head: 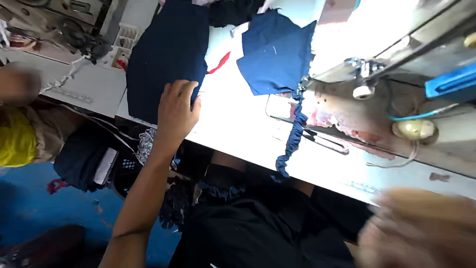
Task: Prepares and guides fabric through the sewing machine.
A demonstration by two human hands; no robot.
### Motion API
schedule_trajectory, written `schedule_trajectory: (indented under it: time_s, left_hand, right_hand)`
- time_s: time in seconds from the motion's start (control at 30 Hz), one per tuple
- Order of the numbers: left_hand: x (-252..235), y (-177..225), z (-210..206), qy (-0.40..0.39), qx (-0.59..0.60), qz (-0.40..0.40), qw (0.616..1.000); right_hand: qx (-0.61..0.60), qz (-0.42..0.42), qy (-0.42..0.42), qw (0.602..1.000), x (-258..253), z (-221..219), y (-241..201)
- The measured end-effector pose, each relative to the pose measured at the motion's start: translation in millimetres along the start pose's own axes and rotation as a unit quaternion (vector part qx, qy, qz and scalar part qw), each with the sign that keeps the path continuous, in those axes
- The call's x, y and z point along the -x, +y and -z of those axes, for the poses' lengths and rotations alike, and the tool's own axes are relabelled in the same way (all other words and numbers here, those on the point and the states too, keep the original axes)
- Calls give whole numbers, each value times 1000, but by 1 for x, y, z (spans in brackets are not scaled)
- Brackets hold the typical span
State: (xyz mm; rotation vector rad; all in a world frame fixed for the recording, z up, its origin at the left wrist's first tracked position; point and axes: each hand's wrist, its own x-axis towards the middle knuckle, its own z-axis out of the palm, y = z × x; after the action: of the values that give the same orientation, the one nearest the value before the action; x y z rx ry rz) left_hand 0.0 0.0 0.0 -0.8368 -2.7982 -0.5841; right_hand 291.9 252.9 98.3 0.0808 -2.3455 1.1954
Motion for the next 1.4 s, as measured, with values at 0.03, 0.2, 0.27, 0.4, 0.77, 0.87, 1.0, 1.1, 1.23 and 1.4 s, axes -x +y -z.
schedule_trajectory:
  time_s: [0.03, 0.2, 0.27, 0.4, 0.77, 0.87, 1.0, 1.1, 1.23, 1.4]
  left_hand:
    - [-7, -4, 0, 4, -4, -2, 1000]
    - [-40, -18, 1, -28, -21, 11, 999]
    - [-50, -20, 5, -60, -13, 26, 998]
    - [-52, -30, 0, -39, 15, 32, 999]
    - [-48, -31, 1, -12, 12, -22, 1000]
    - [-51, -27, 1, -20, -11, -16, 1000]
    - [-55, -30, 1, -40, -40, -32, 998]
    - [-59, -37, 5, -59, 27, 1, 998]
    - [-58, -52, 17, -12, 167, 48, 985]
    - [-50, -38, 42, 55, 223, -20, 973]
  right_hand:
    - [83, 6, -9, 997, 3, -18, 24]
    - [230, -72, -49, 969, 13, -68, 97]
    - [239, -99, -60, 964, 17, -75, 107]
    - [260, -86, -53, 960, 20, -81, 111]
    - [268, -84, -45, 959, 19, -81, 113]
    - [264, -86, -40, 960, 20, -80, 113]
    - [269, -90, -40, 958, 21, -81, 114]
    - [250, -92, -30, 963, 24, -80, 116]
    - [162, -81, 24, 983, 23, -74, 114]
    - [171, -17, 35, 984, -16, -77, 86]
